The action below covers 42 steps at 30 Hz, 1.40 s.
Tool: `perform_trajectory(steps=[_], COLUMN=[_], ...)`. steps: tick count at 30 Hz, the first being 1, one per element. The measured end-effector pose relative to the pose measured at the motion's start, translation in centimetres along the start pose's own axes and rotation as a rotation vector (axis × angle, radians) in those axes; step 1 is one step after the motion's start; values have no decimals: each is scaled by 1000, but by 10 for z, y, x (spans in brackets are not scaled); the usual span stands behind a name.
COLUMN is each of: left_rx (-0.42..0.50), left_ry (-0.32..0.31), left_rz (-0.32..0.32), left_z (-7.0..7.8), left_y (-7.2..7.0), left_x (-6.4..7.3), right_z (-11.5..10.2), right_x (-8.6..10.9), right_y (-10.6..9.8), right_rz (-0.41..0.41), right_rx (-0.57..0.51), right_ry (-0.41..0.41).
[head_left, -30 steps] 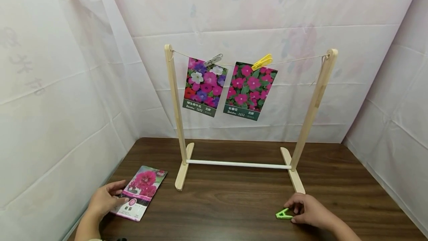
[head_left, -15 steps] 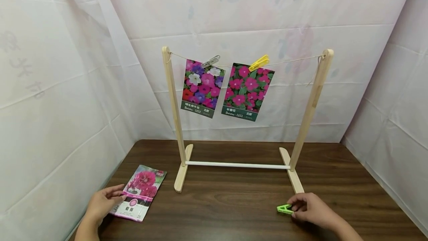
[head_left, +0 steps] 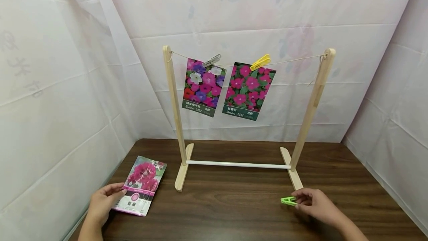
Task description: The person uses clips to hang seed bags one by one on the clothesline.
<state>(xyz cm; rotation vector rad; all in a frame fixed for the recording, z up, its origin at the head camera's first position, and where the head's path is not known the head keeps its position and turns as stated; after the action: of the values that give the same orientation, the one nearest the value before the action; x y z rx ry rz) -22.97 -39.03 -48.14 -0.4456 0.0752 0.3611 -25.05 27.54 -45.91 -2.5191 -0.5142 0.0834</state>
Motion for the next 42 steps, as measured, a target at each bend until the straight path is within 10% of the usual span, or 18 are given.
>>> perform_trajectory(steps=[12, 42], left_rx=[298, 493], left_ry=[23, 137], left_rz=[0, -46], left_z=[10, 55], left_y=[18, 61], left_x=[-3, -2], right_z=[-5, -25], right_x=[1, 17], right_y=[-13, -38], right_rz=[107, 486], right_rx=[58, 27], right_ry=[-36, -85])
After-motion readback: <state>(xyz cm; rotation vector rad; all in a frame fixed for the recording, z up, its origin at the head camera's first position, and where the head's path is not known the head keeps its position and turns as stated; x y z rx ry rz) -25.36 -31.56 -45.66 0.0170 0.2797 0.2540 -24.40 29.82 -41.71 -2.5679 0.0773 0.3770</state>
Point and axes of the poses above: each hand's wrist, its own x-axis away from the middle knuckle, its own y-axis out of the palm, z = x × y, the point moved 8 cm from there along -x, towards the middle knuckle, and after that the axes turned 11 degrees about y, right-handed, at the moved point
